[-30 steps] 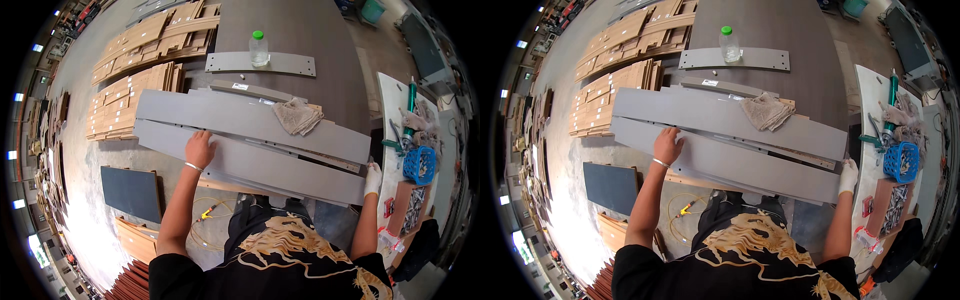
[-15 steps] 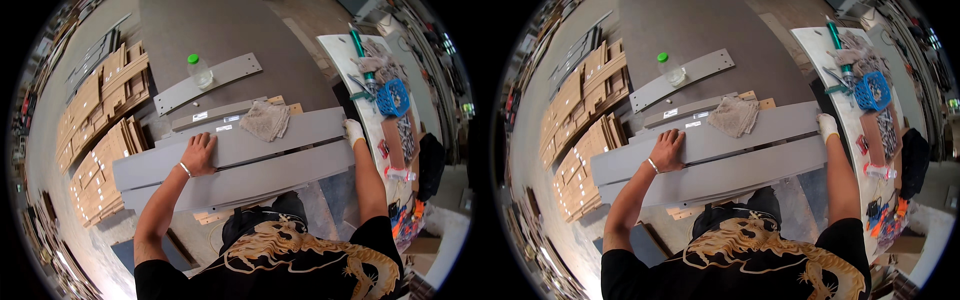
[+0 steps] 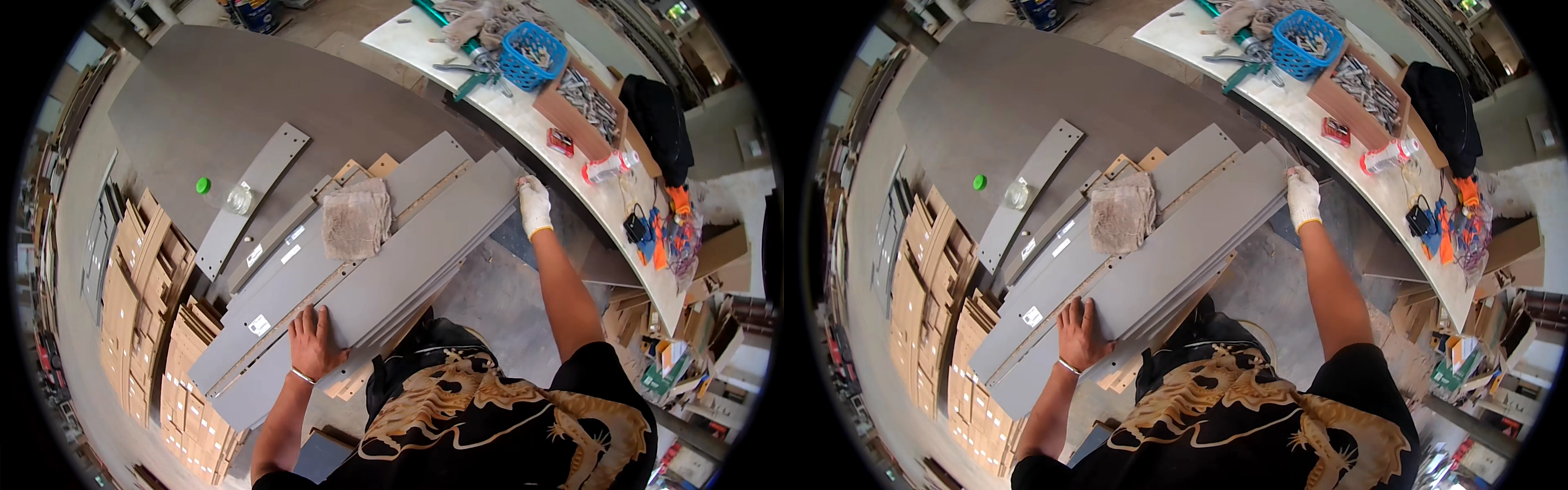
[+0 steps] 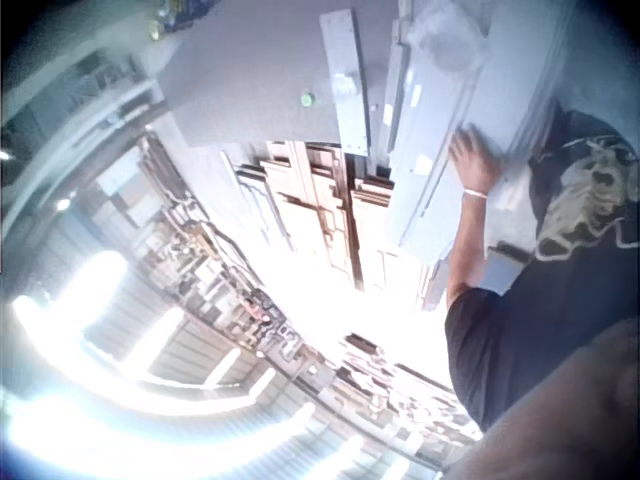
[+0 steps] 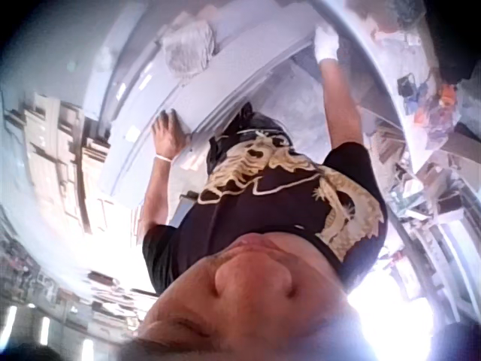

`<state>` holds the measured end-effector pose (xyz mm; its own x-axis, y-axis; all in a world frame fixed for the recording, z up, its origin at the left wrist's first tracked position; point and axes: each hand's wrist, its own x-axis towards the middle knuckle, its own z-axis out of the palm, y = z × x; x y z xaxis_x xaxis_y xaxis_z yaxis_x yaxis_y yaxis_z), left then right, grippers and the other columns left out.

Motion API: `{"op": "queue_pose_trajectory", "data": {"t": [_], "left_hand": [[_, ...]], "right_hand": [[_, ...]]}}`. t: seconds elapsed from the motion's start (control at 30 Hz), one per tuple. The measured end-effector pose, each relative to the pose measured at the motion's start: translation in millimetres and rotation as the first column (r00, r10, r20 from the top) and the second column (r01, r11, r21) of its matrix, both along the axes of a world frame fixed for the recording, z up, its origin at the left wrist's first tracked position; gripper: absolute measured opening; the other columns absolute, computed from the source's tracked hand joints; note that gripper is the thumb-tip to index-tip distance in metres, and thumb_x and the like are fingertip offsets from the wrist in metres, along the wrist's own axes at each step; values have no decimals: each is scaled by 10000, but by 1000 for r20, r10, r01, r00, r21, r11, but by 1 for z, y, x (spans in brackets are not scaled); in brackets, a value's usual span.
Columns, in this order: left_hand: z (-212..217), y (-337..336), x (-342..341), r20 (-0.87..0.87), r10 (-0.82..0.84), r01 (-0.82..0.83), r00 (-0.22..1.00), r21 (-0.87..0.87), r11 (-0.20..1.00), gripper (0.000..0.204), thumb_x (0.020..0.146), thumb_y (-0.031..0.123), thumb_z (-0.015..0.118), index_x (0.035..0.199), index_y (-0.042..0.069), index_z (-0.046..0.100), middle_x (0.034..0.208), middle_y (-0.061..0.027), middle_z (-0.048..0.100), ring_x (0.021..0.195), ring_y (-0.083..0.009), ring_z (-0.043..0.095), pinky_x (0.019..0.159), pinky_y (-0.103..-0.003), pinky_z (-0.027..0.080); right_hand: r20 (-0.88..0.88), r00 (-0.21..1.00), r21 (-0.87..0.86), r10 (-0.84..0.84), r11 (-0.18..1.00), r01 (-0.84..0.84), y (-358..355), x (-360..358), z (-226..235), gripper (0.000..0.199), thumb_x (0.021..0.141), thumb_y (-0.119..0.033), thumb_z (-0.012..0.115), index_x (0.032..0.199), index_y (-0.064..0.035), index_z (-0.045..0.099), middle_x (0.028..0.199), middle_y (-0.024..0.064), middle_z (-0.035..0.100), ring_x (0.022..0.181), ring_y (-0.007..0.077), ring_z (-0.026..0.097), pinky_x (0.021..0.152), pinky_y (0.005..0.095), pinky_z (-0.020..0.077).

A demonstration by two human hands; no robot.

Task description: The person wipes the surface of several gray panels with a cloth, then uses a utility knife to scrape edges and corners. The person repeatedly wipes the panels with the cloth, occasionally repositioning them on the workbench.

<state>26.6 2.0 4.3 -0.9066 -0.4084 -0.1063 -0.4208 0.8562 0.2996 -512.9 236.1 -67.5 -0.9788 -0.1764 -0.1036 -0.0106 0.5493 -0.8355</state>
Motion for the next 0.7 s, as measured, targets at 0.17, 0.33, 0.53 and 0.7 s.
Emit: {"op": "queue_pose_trajectory", "data": {"t": [0.17, 0.33, 0.53, 0.7], "left_hand": [[1, 13, 1, 77, -8, 11, 997, -31, 999, 1164, 522, 368, 917, 1484, -30, 398, 1416, -328, 433, 1261, -492, 452, 1063, -594, 355], [-5, 20, -1, 88, -19, 23, 996, -47, 999, 1232, 495, 327, 927, 1532, -5, 349, 1448, -324, 411, 1282, -494, 439, 1082, -598, 347], [-7, 15, -1, 101, -46, 52, 994, -64, 997, 1275, 514, 404, 944, 1561, 10, 333, 1455, -302, 425, 1282, -473, 453, 1077, -579, 359], [-10, 10, 5, 73, -83, 87, 994, -67, 994, 1213, 694, 718, 770, 1553, -32, 356, 1420, -328, 450, 1252, -505, 472, 1067, -599, 360]], "right_hand": [[266, 949, -356, -169, 898, 259, 31, 20, -4, 135, 1048, -95, 558, 1094, -14, 655, 843, 31, 676, 632, 99, 590, 570, 268, 476], [145, 989, 80, -9, 997, -3, 58, 2, -5, 193, 1027, -180, 553, 1083, -46, 680, 944, 117, 728, 790, 249, 703, 695, 387, 531], [-34, 977, 505, 210, 847, -165, 51, -27, 11, 295, 1016, -352, 538, 1140, -142, 704, 1141, 178, 725, 1111, 393, 665, 931, 492, 522], [49, 940, 636, 337, 715, -289, 37, -23, 30, 292, 1023, -370, 528, 1142, -156, 687, 1121, 161, 731, 1086, 380, 681, 896, 509, 532]]}}
